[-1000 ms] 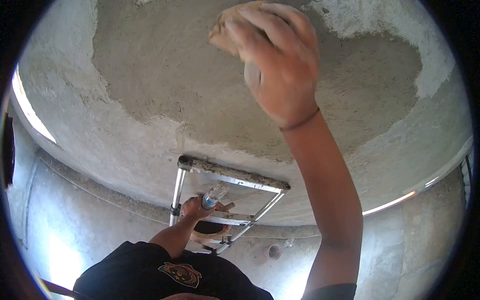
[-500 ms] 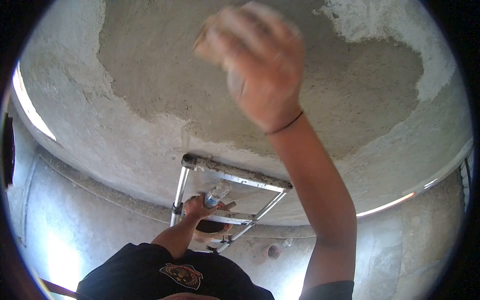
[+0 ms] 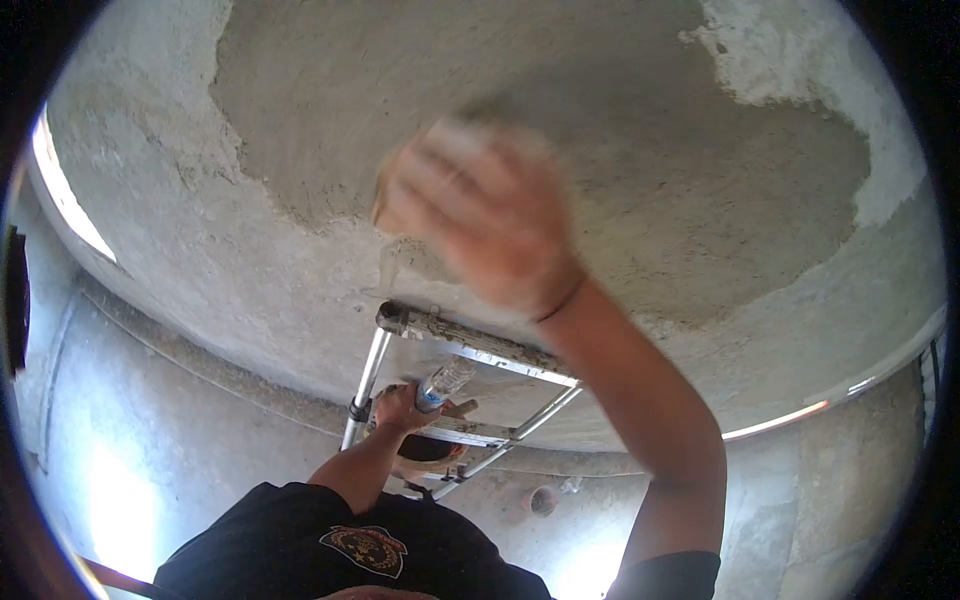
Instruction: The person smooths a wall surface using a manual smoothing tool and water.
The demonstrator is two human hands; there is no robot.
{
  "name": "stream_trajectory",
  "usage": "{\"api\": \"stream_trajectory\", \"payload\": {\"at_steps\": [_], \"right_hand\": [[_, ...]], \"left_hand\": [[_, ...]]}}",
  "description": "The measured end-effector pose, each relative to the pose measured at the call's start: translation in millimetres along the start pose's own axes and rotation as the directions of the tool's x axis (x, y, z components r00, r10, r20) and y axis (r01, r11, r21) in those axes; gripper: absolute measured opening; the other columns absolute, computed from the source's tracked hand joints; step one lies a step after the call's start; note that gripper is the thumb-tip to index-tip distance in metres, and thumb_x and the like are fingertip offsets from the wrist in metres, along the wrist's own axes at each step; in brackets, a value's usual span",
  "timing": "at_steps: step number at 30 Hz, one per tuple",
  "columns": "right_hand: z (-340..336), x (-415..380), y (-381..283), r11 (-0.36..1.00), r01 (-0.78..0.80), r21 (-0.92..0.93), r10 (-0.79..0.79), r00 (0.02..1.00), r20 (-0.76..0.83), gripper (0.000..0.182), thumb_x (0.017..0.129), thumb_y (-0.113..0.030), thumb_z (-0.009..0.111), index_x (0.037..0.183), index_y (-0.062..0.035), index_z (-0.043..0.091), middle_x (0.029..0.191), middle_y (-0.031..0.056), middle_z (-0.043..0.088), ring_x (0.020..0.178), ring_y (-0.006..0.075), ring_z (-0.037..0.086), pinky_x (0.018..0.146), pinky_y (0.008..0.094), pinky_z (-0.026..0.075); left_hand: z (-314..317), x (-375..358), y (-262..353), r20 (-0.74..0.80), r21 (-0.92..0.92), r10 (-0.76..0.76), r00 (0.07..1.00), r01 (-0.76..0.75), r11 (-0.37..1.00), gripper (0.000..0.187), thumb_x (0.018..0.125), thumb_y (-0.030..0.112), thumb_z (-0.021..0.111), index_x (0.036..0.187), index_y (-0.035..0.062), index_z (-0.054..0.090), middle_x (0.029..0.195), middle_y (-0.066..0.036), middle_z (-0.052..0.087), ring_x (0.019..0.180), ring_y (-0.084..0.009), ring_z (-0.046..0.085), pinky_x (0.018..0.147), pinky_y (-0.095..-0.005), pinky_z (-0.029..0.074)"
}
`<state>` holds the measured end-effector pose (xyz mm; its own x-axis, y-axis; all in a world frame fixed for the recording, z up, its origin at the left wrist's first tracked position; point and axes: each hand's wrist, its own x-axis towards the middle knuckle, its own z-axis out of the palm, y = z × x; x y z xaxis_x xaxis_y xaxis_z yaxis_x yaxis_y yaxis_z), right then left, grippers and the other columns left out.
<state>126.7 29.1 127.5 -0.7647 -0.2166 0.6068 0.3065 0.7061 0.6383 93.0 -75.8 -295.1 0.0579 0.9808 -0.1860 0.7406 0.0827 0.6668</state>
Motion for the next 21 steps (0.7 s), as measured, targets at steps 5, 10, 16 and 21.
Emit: {"api": "stream_trajectory", "payload": {"at_steps": [5,10,16,21], "right_hand": [[-41.1,55.6,73.5,0.948,-0.074,-0.308,0.033,0.990,-0.136,0.016,0.081,-0.011,0.066,0.096,-0.0099,0.072,0.107,0.0058,0.070,0.103,0.0243,0.064,0.090,0.0404,0.048],[15.2,11.3,28.5,0.994,0.030,-0.108,-0.025,0.999,0.047,0.014,0.083,-0.012,0.063,0.094,-0.0120,0.072,0.106,0.0039,0.068,0.105,0.0222,0.061,0.094,0.0424,0.046],[37.0,-50.2,-55.5,0.978,-0.083,0.189,-0.009,0.899,0.438,0.019,0.079,-0.010,0.068,0.097,-0.0153,0.071,0.116,0.0016,0.066,0.107,0.0168,0.058,0.092,0.0395,0.045],[7.6,10.1,2.3,0.997,-0.042,-0.063,0.052,0.987,0.155,0.016,0.082,-0.015,0.066,0.096,-0.0141,0.071,0.115,0.0002,0.065,0.106,0.0175,0.057,0.086,0.0372,0.043]], "left_hand": [[4.7,1.6,-3.0,-0.035,-0.008,0.024,0.999,-0.025,1.000,0.078,0.065,0.068,0.070,0.116,0.0108,0.061,0.111,-0.017,0.067,0.103,-0.0348,0.066,0.087,-0.0469,0.056],[7.0,5.0,-3.0,-0.009,-0.058,0.015,1.000,-0.015,0.998,0.078,0.065,0.068,0.070,0.116,0.0099,0.061,0.111,-0.018,0.066,0.103,-0.0356,0.066,0.087,-0.0471,0.055],[8.8,6.1,-3.0,-0.036,-0.024,0.015,0.999,-0.015,1.000,0.076,0.065,0.068,0.071,0.115,0.0109,0.062,0.106,-0.019,0.067,0.099,-0.0378,0.067,0.087,-0.0474,0.055],[5.0,1.2,-4.0,-0.059,-0.050,0.044,0.997,-0.047,0.998,0.076,0.063,0.065,0.073,0.116,0.0109,0.062,0.107,-0.016,0.068,0.100,-0.0345,0.067,0.087,-0.0465,0.056]]}}
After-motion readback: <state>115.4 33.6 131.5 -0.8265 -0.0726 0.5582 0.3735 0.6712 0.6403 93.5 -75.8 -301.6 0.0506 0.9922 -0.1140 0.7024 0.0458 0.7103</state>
